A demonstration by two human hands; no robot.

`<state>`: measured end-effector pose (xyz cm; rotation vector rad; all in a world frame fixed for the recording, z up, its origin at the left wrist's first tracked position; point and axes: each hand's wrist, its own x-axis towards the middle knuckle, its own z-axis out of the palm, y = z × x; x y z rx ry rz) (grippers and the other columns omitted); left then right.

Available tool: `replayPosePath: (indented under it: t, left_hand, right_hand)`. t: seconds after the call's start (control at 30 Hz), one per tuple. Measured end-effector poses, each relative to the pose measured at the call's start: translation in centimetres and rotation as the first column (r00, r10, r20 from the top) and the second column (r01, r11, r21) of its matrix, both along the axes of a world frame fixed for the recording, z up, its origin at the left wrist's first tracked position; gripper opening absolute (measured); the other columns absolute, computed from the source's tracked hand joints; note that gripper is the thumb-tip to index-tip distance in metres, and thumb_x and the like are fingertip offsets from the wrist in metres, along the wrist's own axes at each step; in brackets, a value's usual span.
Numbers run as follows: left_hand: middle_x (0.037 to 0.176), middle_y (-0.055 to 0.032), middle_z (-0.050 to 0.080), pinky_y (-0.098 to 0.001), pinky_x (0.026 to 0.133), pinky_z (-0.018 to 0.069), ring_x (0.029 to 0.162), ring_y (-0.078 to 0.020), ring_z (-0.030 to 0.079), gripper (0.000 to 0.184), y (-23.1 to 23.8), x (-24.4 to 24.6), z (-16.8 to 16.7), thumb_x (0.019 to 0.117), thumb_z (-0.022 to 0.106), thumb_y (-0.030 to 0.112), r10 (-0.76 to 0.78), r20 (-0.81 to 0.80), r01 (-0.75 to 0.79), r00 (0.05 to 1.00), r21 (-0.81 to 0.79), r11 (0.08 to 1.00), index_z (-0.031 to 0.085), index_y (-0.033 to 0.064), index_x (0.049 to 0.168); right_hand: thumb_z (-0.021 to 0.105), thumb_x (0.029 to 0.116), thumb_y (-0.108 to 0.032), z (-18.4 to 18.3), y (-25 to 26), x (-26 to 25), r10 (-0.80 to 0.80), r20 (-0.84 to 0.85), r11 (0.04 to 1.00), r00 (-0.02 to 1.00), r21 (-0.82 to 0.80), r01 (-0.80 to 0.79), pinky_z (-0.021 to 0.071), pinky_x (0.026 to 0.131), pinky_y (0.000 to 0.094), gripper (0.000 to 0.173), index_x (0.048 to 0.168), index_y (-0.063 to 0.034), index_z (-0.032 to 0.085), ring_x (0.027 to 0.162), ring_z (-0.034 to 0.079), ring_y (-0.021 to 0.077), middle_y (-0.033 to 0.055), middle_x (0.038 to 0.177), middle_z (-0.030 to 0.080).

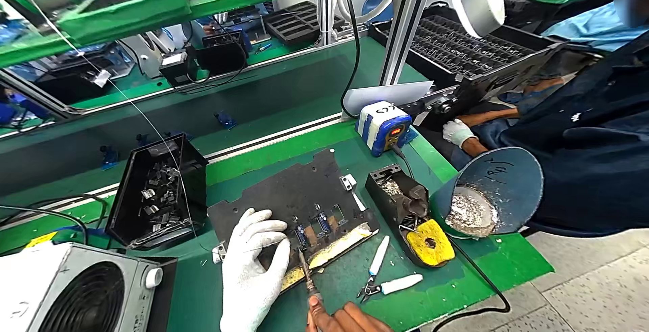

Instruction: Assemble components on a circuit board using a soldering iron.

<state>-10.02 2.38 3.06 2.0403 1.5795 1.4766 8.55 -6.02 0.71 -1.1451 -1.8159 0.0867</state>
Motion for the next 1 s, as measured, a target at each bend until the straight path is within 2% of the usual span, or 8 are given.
replayPosePath:
  t: [0.13,0.27,0.4,0.5,0.63,0.77,0.9,1.0]
  left_hand:
    - [0.105,0.0076,0.077,-0.0491,0.124,0.0328,0.129,-0.0256,0.061,0.008,0.1,0.1,0.0,0.0894,0.068,0.026,-0.003,-0.019,0.003,1.000,-0.001,1.000,0.074,0.0236,0.084]
    - [0.106,0.0090,0.076,-0.0482,0.124,0.0327,0.129,-0.0229,0.060,0.008,0.1,-0.2,-0.1,0.0899,0.069,0.028,-0.015,-0.073,0.016,0.997,0.008,1.000,0.075,0.0245,0.086]
    - [0.108,0.0095,0.076,-0.0482,0.125,0.0286,0.131,-0.0202,0.058,0.008,0.3,-0.4,-0.6,0.0907,0.068,0.028,-0.066,-0.118,0.068,0.991,0.011,0.998,0.075,0.0247,0.088]
    - [0.107,0.0096,0.075,-0.0481,0.126,0.0259,0.133,-0.0206,0.056,0.007,0.2,-0.5,-0.6,0.0907,0.069,0.027,-0.082,-0.122,0.082,0.989,-0.009,0.997,0.074,0.0245,0.087]
    - [0.108,0.0092,0.075,-0.0471,0.126,0.0261,0.133,-0.0197,0.056,0.008,0.1,-0.6,-0.4,0.0918,0.068,0.028,-0.080,-0.142,0.078,0.987,-0.020,0.997,0.074,0.0240,0.088]
    - [0.109,0.0103,0.075,-0.0464,0.125,0.0283,0.132,-0.0202,0.057,0.011,0.1,-0.2,-0.4,0.0925,0.066,0.031,-0.045,-0.137,0.044,0.990,-0.009,0.999,0.075,0.0256,0.089]
    - [0.107,0.0094,0.076,-0.0473,0.123,0.0328,0.130,-0.0225,0.059,0.011,0.1,-0.1,-0.2,0.0914,0.068,0.029,-0.011,-0.098,0.011,0.995,-0.004,1.000,0.077,0.0244,0.088]
    - [0.107,0.0100,0.076,-0.0474,0.123,0.0339,0.129,-0.0217,0.060,0.011,0.1,0.0,-0.3,0.0914,0.067,0.028,0.001,-0.103,-0.002,0.995,-0.002,1.000,0.077,0.0247,0.088]
  right_hand:
    - [0.070,0.0924,-0.020,0.8,-0.3,1.6,-0.033,-0.043,0.999,0.999,0.016,0.033,0.0439,0.048,0.0291,0.020,0.104,-0.0067,0.080,0.052,0.054,0.0162,0.0025,0.060,0.059]
    - [0.068,0.0947,-0.021,2.1,-0.4,5.9,-0.148,-0.138,0.989,0.979,0.012,0.151,0.0530,0.055,0.0305,0.023,0.106,-0.0039,0.077,0.059,0.063,0.0175,0.0075,0.070,0.067]
    - [0.060,0.1016,-0.029,2.1,-0.9,13.0,-0.330,-0.165,0.933,0.929,0.091,0.348,0.0566,0.064,0.0272,0.030,0.120,-0.0069,0.066,0.071,0.066,0.0140,0.0080,0.087,0.066]
    - [0.053,0.1056,-0.035,-0.3,0.1,17.2,-0.470,-0.139,0.874,0.872,0.063,0.481,0.0591,0.075,0.0274,0.035,0.132,-0.0133,0.062,0.085,0.069,0.0105,0.0049,0.100,0.069]
    - [0.054,0.1048,-0.027,-3.6,1.1,18.7,-0.560,-0.038,0.829,0.828,-0.011,0.560,0.0550,0.081,0.0277,0.039,0.130,0.0004,0.069,0.085,0.069,0.0136,0.0109,0.099,0.077]
    - [0.050,0.1064,-0.034,-1.1,-0.6,14.0,-0.390,-0.069,0.920,0.918,0.022,0.392,0.0571,0.077,0.0253,0.036,0.130,-0.0117,0.065,0.085,0.069,0.0099,0.0031,0.094,0.072]
    - [0.063,0.0970,-0.021,-0.5,-1.1,7.2,0.000,-0.111,1.000,0.994,0.002,0.000,0.0570,0.068,0.0323,0.027,0.117,-0.0087,0.076,0.073,0.068,0.0191,0.0076,0.082,0.072]
    - [0.067,0.0944,-0.020,-1.6,-0.6,4.4,0.131,-0.033,0.991,0.991,0.019,-0.130,0.0548,0.063,0.0328,0.029,0.121,-0.0109,0.075,0.072,0.066,0.0209,0.0082,0.081,0.070]
